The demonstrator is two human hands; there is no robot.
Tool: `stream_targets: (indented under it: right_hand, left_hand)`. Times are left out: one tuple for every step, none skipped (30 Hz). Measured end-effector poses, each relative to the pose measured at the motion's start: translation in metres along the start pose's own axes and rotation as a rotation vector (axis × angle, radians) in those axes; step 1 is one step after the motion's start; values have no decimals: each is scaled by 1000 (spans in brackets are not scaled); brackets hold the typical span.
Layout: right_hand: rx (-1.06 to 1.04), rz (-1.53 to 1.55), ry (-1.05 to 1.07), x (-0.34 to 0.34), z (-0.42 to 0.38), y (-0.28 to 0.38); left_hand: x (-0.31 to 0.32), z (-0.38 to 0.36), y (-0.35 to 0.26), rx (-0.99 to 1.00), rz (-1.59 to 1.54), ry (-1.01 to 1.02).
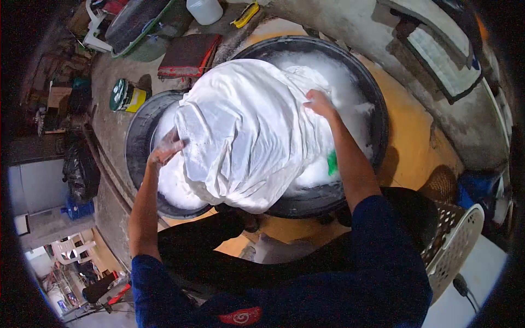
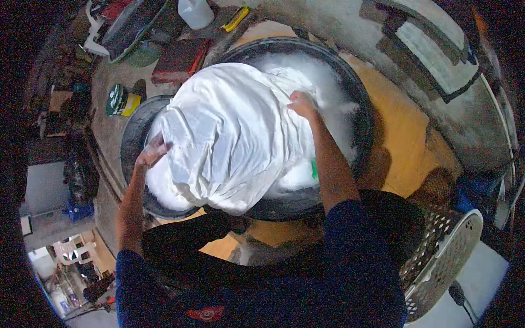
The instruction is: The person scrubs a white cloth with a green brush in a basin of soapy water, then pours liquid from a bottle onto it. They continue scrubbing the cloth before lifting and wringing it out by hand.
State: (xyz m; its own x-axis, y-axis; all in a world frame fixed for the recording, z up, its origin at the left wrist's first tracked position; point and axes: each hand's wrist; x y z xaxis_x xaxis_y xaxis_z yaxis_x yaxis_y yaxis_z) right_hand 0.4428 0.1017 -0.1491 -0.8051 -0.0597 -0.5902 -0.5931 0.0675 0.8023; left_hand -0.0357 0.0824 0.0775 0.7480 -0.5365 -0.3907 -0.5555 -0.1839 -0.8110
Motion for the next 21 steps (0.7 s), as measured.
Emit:
stream_targets:
  right_hand:
    - [32, 38, 18, 1, 0, -2]
    - [37, 15, -35, 2, -1, -4]
    - [40, -8, -91, 3, -3, -3]
    - [42, -31, -149, 2, -2, -1]
    - [53, -46, -183, 1, -1, 0]
    - [63, -60, -217, -3, 0, 3]
    - [71, -75, -253, -9, 3, 8]
    - [46, -89, -304, -14, 5, 12]
    - [22, -103, -355, -20, 6, 16]
    - [-2, -119, -405, -23, 7, 15]
    - [-8, -135, -416, -25, 9, 14]
    - [-16, -151, -426, -28, 13, 10]
    - [-24, -166, -437, -29, 15, 7]
    - [-22, -168, -430, -31, 14, 9]
    - [-36, -175, -444, -31, 14, 6]
    - [-49, -182, -457, -29, 15, 3]
    - [-61, -189, -472, -27, 15, -1]
    - [-68, -188, -480, -25, 16, -4]
    - [-72, -189, -488, -24, 16, -9]
    - [-74, -191, -497, -24, 13, -12]
    - [-140, -148, -549, -25, 8, -14]
  left_hand:
    - [-2, 1, 11, 62, -45, 58]
    - [-7, 1, 20, 121, -91, 118]
    - [-14, -1, 10, 90, 89, 143]
    - [-24, -3, -9, 59, 271, 166]
    - [-29, -2, -8, -22, 211, 112]
    - [-33, -1, -8, -99, 147, 52]
    - [-47, 7, 14, -14, 126, -64]
    - [-69, 17, 39, 70, 102, -179]
    - [-83, 27, 51, 153, 78, -292]
    - [-82, 34, 37, 189, -133, -372]
    - [-91, 41, 21, 289, 150, -435]
    - [-101, 47, 6, 373, 435, -533]
    - [-120, 53, 1, 493, 1227, -561]
    - [-121, 58, -15, 424, 1150, -612]
    - [-116, 63, -35, 358, 1071, -662]
    - [-113, 70, -45, 292, 992, -709]
    - [-110, 76, -47, 344, 936, -757]
    - [-109, 84, -47, 397, 879, -803]
    - [-108, 96, -46, 451, 819, -845]
    - [-132, 124, -13, 523, 789, -879]
    - [-146, 140, 7, 511, 702, -835]
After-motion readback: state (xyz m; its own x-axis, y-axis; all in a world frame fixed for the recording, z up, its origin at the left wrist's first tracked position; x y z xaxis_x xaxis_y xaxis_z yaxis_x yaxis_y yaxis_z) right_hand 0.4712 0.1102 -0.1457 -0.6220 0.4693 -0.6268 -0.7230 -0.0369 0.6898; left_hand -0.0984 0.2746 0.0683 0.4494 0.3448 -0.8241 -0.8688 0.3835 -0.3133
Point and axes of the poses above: each hand's wrist, its own z-axis towards the middle knuckle, its own x-axis out of the palm, y = z × x, and after that the axes turned 1 degree about x, right-handed
